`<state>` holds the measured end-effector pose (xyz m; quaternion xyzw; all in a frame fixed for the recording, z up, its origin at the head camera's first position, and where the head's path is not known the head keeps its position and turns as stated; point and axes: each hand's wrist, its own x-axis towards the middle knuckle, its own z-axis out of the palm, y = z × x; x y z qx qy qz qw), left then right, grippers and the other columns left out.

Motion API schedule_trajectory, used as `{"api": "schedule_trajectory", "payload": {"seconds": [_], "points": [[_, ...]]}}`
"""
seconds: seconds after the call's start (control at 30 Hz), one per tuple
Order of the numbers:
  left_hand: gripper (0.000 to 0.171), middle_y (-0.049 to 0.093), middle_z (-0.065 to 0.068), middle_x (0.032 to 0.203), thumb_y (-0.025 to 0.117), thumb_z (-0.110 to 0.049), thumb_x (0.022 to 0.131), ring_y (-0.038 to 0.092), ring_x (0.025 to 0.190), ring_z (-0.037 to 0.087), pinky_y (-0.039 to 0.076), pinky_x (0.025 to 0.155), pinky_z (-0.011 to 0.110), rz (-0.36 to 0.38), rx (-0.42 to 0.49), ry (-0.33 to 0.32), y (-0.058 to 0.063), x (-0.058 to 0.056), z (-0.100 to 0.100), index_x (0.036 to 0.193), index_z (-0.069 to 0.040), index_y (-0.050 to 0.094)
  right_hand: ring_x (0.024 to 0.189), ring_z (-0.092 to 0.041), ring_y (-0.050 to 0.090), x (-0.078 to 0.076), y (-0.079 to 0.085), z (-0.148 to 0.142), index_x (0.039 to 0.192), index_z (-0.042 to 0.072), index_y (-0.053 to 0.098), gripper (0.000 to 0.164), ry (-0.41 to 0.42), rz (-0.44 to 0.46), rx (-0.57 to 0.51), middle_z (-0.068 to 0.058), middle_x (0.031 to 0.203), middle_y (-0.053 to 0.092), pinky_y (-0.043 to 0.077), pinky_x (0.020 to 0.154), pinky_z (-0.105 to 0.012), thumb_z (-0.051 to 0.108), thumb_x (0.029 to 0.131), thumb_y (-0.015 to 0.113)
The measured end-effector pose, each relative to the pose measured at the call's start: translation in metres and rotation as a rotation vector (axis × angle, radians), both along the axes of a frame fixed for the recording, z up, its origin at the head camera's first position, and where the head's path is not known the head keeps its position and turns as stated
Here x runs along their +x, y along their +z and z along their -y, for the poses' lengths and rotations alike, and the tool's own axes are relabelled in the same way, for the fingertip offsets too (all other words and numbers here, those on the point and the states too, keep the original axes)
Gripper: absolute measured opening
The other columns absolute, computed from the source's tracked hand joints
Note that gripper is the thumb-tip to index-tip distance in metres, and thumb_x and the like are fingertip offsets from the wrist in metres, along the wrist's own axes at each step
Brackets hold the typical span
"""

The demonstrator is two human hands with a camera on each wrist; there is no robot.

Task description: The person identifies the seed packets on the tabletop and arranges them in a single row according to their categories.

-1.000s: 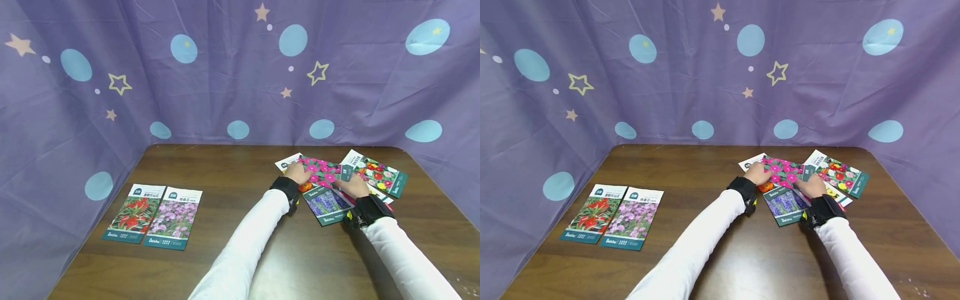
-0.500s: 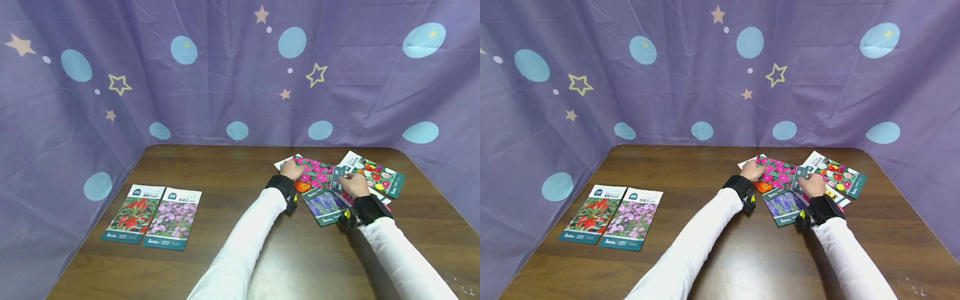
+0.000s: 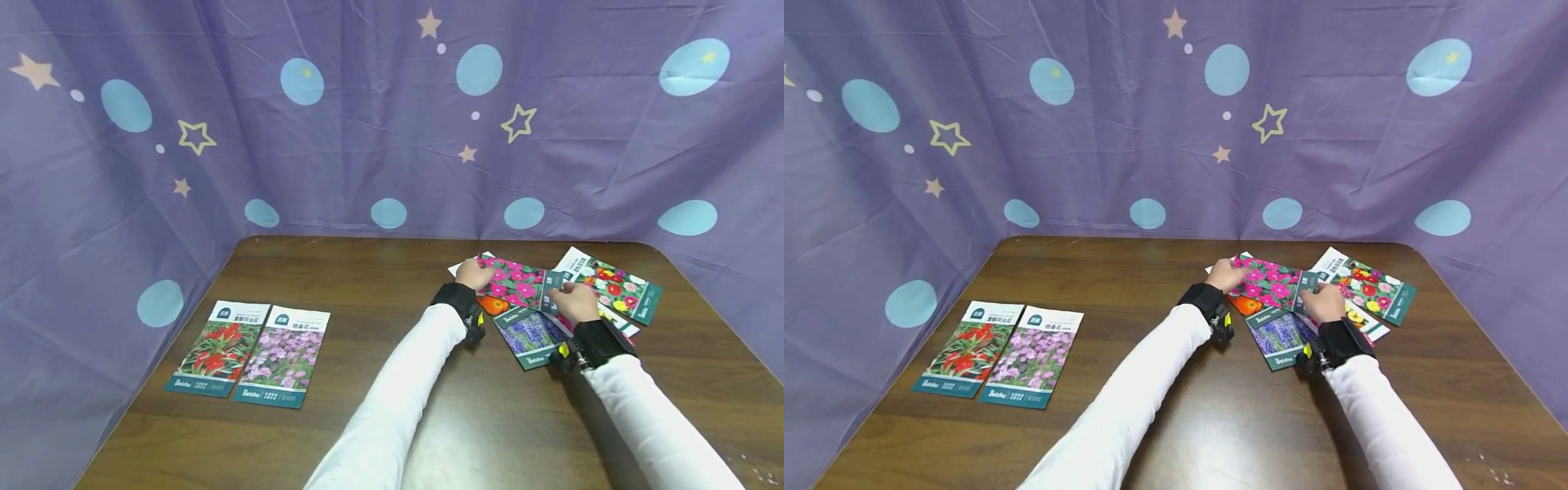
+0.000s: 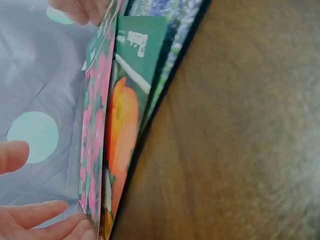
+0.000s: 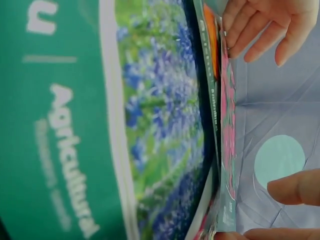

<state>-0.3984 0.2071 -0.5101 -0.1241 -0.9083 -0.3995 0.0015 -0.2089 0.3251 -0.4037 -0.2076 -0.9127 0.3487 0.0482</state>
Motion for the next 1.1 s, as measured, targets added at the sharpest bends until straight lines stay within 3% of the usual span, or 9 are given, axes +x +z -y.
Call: {"api": "schedule_trajectory", "payload": {"seconds": [0.13, 0.3, 0.43, 0.5, 0.57, 0.67, 0.77, 0.87, 1.1], "points": [[0.035, 0.065, 0.000, 0.078, 0.067, -0.043, 0.073, 0.058, 0.072, 0.012, 0.046, 0.063, 0.022, 0.049, 0.141, 0.029, 0.002, -0.006, 0.007, 0.078, -0.008, 0.068, 0.109, -0.046, 0.047, 0.001, 0.002, 0.002, 0.123, -0.021, 0.041, 0.051, -0.057, -0.119, -0.010, -0.038, 0.118, 0.047, 0.040, 0.090, -0.047, 0.012, 0.085, 0.052], [0.025, 0.067, 0.002, 0.082, 0.067, -0.020, 0.072, 0.060, 0.074, 0.013, 0.047, 0.061, 0.024, -0.013, 0.350, 0.147, -0.008, -0.025, 0.009, 0.094, -0.006, 0.070, 0.085, -0.019, 0.058, 0.003, 0.012, 0.006, 0.126, -0.010, 0.048, 0.048, -0.179, -0.265, -0.138, -0.028, 0.116, 0.056, 0.044, 0.064, -0.019, 0.002, 0.080, 0.056], [0.023, 0.069, 0.003, 0.084, 0.069, -0.005, 0.073, 0.063, 0.075, 0.012, 0.051, 0.063, 0.024, 0.076, 0.658, 0.137, 0.013, -0.019, 0.022, 0.096, -0.008, 0.071, 0.068, 0.005, 0.044, 0.007, 0.024, 0.010, 0.129, -0.003, 0.049, 0.050, -0.267, -0.353, -0.337, -0.006, 0.098, 0.059, 0.040, 0.053, -0.010, -0.002, 0.080, 0.056], [0.023, 0.068, 0.002, 0.079, 0.070, 0.000, 0.070, 0.063, 0.071, 0.010, 0.051, 0.060, 0.022, 0.095, 0.825, 0.103, 0.030, -0.006, 0.033, 0.091, -0.008, 0.072, 0.066, 0.005, 0.044, 0.011, 0.031, 0.011, 0.129, -0.004, 0.048, 0.051, -0.281, -0.401, -0.470, 0.004, 0.089, 0.055, 0.041, 0.051, -0.010, -0.004, 0.079, 0.057], [0.022, 0.068, 0.004, 0.079, 0.070, 0.004, 0.071, 0.063, 0.070, 0.011, 0.051, 0.061, 0.023, 0.130, 0.905, 0.080, 0.060, 0.018, 0.049, 0.091, -0.005, 0.072, 0.070, 0.002, 0.045, 0.017, 0.036, 0.012, 0.132, -0.004, 0.045, 0.052, -0.254, -0.427, -0.585, 0.009, 0.086, 0.050, 0.042, 0.054, -0.010, -0.003, 0.081, 0.057], [0.022, 0.068, 0.010, 0.085, 0.067, 0.005, 0.075, 0.062, 0.070, 0.012, 0.052, 0.067, 0.026, 0.199, 0.958, 0.044, 0.104, 0.061, 0.079, 0.097, 0.002, 0.070, 0.079, -0.001, 0.046, 0.026, 0.039, 0.015, 0.136, -0.004, 0.038, 0.056, -0.168, -0.439, -0.703, 0.008, 0.091, 0.048, 0.044, 0.062, -0.010, 0.001, 0.084, 0.059], [0.026, 0.066, 0.015, 0.092, 0.063, 0.005, 0.080, 0.060, 0.069, 0.012, 0.052, 0.071, 0.029, 0.276, 0.971, 0.029, 0.134, 0.096, 0.105, 0.106, 0.009, 0.064, 0.086, -0.003, 0.047, 0.027, 0.026, 0.008, 0.136, 0.004, 0.041, 0.055, -0.077, -0.432, -0.716, 0.007, 0.096, 0.048, 0.043, 0.073, -0.013, 0.011, 0.086, 0.063], [0.029, 0.064, 0.011, 0.086, 0.061, 0.006, 0.081, 0.057, 0.066, 0.008, 0.051, 0.070, 0.027, 0.321, 0.998, -0.021, 0.141, 0.115, 0.126, 0.109, 0.012, 0.060, 0.087, -0.002, 0.053, 0.020, -0.008, -0.010, 0.126, 0.013, 0.054, 0.049, 0.012, -0.490, -0.738, 0.007, 0.096, 0.054, 0.046, 0.074, -0.014, 0.017, 0.081, 0.070], [0.028, 0.062, -0.003, 0.075, 0.064, 0.003, 0.080, 0.056, 0.064, 0.004, 0.048, 0.064, 0.021, 0.321, 0.965, -0.079, 0.117, 0.127, 0.157, 0.107, 0.012, 0.061, 0.088, -0.007, 0.057, 0.020, -0.056, -0.008, 0.118, 0.005, 0.058, 0.044, 0.067, -0.527, -0.822, 0.004, 0.093, 0.061, 0.048, 0.076, -0.017, 0.011, 0.077, 0.073]]}}
